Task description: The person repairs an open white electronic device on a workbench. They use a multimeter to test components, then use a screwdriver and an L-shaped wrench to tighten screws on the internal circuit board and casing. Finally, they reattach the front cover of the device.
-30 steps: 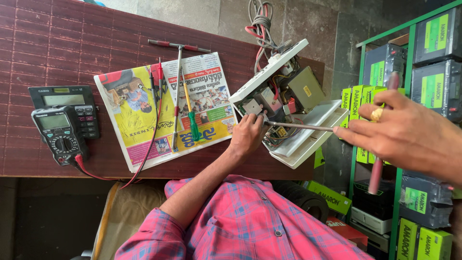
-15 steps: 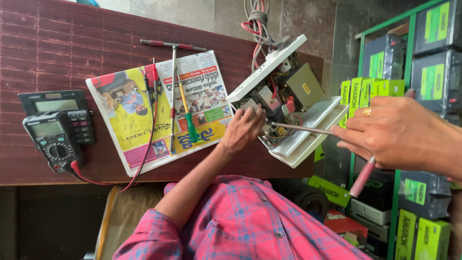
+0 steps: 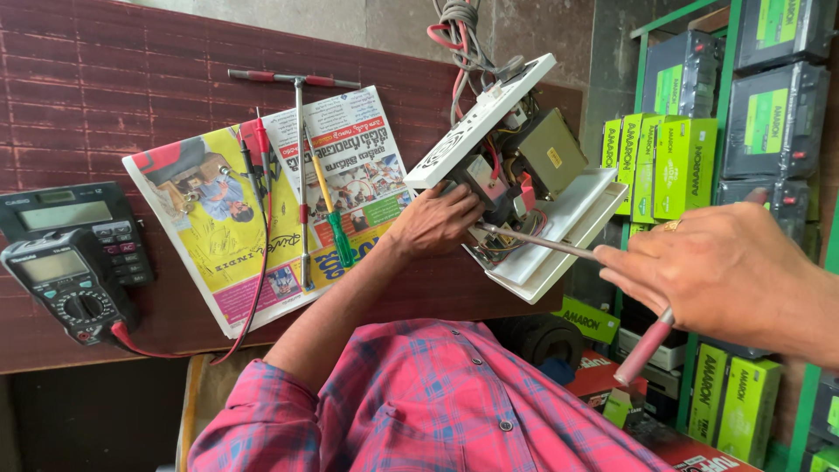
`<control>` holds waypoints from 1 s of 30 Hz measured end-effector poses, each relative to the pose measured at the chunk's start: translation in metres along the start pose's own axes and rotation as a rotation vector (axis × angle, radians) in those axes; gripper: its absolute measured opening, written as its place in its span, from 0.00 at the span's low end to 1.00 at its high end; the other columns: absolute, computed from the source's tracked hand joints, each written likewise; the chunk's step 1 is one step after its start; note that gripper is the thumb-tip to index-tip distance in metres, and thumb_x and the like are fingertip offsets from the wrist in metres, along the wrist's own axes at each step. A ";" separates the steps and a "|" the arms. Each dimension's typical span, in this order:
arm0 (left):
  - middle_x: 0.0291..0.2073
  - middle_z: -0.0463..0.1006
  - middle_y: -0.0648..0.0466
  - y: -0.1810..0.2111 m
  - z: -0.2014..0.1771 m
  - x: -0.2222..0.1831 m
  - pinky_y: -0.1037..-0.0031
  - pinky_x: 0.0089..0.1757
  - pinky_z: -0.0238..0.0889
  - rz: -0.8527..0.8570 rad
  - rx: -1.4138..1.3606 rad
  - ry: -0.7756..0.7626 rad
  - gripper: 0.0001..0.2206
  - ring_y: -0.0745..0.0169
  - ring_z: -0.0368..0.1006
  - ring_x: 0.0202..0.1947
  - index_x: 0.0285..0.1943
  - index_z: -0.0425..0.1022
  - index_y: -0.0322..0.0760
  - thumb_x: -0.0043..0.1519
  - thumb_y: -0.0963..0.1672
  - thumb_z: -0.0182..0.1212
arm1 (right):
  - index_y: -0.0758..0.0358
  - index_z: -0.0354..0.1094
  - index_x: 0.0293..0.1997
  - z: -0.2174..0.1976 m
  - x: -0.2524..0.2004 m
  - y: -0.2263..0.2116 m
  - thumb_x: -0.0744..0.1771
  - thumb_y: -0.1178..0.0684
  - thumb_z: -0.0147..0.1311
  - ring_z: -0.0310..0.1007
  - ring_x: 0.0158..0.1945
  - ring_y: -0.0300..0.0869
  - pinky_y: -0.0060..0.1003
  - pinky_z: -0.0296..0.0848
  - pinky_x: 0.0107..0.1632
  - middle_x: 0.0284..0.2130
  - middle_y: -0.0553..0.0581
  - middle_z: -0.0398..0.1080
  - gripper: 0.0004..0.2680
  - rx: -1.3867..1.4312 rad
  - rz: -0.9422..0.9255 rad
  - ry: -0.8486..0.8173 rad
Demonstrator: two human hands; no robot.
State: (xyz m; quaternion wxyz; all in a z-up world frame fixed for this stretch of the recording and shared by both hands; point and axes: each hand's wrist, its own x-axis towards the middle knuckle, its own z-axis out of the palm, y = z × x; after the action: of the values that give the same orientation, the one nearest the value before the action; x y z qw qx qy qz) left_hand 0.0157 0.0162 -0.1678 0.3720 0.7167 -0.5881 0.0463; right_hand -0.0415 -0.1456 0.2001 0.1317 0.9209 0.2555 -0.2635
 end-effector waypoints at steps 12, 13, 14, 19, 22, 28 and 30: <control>0.57 0.77 0.54 0.001 0.009 -0.004 0.62 0.61 0.55 -0.018 0.004 0.063 0.23 0.59 0.66 0.64 0.58 0.77 0.35 0.55 0.48 0.66 | 0.56 0.77 0.50 -0.001 0.010 0.022 0.62 0.48 0.57 0.72 0.25 0.40 0.39 0.69 0.27 0.23 0.45 0.70 0.14 -0.022 -0.253 -0.031; 0.56 0.77 0.54 0.001 0.008 -0.004 0.62 0.62 0.56 -0.027 0.001 0.064 0.23 0.60 0.66 0.63 0.58 0.78 0.35 0.54 0.48 0.66 | 0.56 0.78 0.50 -0.003 0.008 0.015 0.62 0.46 0.58 0.70 0.22 0.41 0.40 0.68 0.25 0.22 0.46 0.69 0.14 -0.020 -0.196 -0.029; 0.56 0.77 0.54 0.002 0.006 -0.004 0.63 0.62 0.56 -0.037 -0.002 0.064 0.23 0.60 0.67 0.63 0.57 0.78 0.35 0.53 0.47 0.66 | 0.55 0.79 0.50 -0.005 0.007 0.010 0.63 0.44 0.59 0.68 0.19 0.41 0.40 0.66 0.23 0.21 0.46 0.68 0.14 -0.017 -0.139 -0.027; 0.54 0.77 0.51 0.006 0.004 -0.004 0.63 0.58 0.57 -0.097 -0.116 0.071 0.25 0.55 0.68 0.61 0.56 0.78 0.31 0.51 0.47 0.66 | 0.54 0.81 0.42 -0.009 0.001 -0.010 0.59 0.46 0.64 0.70 0.19 0.45 0.41 0.69 0.25 0.16 0.48 0.68 0.12 0.092 0.114 0.068; 0.53 0.78 0.53 0.008 0.003 -0.002 0.64 0.59 0.57 -0.097 -0.042 0.074 0.23 0.57 0.68 0.60 0.56 0.79 0.33 0.51 0.45 0.65 | 0.51 0.82 0.43 -0.010 0.001 -0.019 0.59 0.42 0.66 0.73 0.21 0.46 0.41 0.71 0.26 0.18 0.48 0.72 0.13 0.129 0.277 -0.003; 0.52 0.78 0.54 0.010 0.001 -0.002 0.64 0.61 0.56 -0.112 -0.022 0.062 0.22 0.59 0.68 0.61 0.55 0.80 0.35 0.51 0.45 0.63 | 0.48 0.82 0.42 -0.010 0.002 -0.031 0.61 0.41 0.65 0.76 0.23 0.48 0.43 0.72 0.26 0.23 0.49 0.78 0.11 0.244 0.497 -0.037; 0.52 0.78 0.55 0.010 0.001 -0.001 0.63 0.62 0.56 -0.105 0.010 0.083 0.21 0.59 0.68 0.60 0.54 0.80 0.35 0.51 0.45 0.63 | 0.47 0.82 0.43 -0.010 0.002 -0.034 0.61 0.40 0.65 0.77 0.24 0.47 0.43 0.73 0.27 0.23 0.48 0.78 0.11 0.246 0.553 -0.070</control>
State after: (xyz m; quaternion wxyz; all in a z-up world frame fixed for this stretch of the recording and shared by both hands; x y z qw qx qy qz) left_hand 0.0064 0.0165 -0.1641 0.3946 0.7459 -0.5333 0.0594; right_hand -0.0541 -0.1129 0.2041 0.0950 0.9548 -0.0436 -0.2782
